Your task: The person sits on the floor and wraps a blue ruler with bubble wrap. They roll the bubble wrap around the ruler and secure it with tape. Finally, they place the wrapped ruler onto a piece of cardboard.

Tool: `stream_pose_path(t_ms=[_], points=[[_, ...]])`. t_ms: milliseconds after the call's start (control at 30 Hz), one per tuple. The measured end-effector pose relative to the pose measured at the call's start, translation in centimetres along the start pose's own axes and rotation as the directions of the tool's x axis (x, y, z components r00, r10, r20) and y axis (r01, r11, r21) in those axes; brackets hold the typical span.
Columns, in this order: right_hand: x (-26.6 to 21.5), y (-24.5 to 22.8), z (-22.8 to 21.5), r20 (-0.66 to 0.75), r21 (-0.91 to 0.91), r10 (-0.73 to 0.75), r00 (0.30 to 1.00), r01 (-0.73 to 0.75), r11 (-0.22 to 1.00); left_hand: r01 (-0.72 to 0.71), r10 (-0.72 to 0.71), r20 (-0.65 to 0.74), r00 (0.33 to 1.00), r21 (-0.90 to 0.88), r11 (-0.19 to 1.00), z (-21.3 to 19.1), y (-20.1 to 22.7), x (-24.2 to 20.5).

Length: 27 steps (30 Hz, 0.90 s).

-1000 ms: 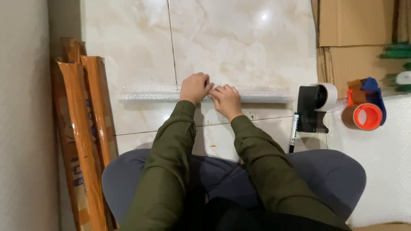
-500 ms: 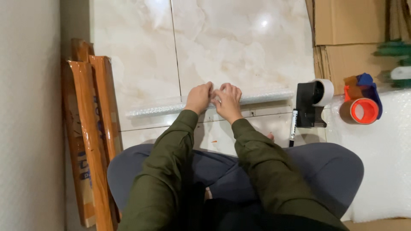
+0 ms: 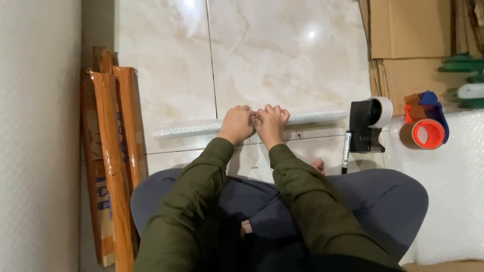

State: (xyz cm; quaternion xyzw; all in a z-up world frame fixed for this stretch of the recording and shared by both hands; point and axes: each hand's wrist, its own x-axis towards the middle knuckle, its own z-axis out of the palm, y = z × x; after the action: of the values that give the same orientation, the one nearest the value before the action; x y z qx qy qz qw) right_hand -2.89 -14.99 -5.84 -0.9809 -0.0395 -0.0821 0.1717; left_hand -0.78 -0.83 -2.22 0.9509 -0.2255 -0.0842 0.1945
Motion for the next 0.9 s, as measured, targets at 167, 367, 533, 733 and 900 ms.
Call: stream_pose_path(t_ms=[167,367,533,733,900], points=[[-0.9,-0.3,-0.8,-0.054,-0.028,-0.063,0.997,0.062,0.998,0.068,-0.069,-0.129,0.989,-0.010,0.998,0.6,0.6,-1.4],[0.3,-0.2,-5.6,0.247,0.035,-0.109,0.963,0.103,0.994,0.009,-0.032,-0.369,0.929,-0.062,0.998,3.0,0.3,-2.6],[0.5,4.2,-15.3,0.475,0.028,0.179,0.861,-0.218,0.975,-0.055,0.008,-0.502,0.865,-0.080,0.995,3.6,0.7,-3.0],[-3.2,17.0,-23.9,0.300,-0.282,0.676,0.673,-0.614,0.737,-0.017,-0.011,-0.577,0.817,-0.044,0.999,3.9,0.8,-2.9],[-4.3,22.6,-18.6,0.428,-0.352,0.854,0.296,-0.815,0.459,-0.053,0.034,-0.643,0.765,-0.011,0.999,3.0,1.2,-3.1]])
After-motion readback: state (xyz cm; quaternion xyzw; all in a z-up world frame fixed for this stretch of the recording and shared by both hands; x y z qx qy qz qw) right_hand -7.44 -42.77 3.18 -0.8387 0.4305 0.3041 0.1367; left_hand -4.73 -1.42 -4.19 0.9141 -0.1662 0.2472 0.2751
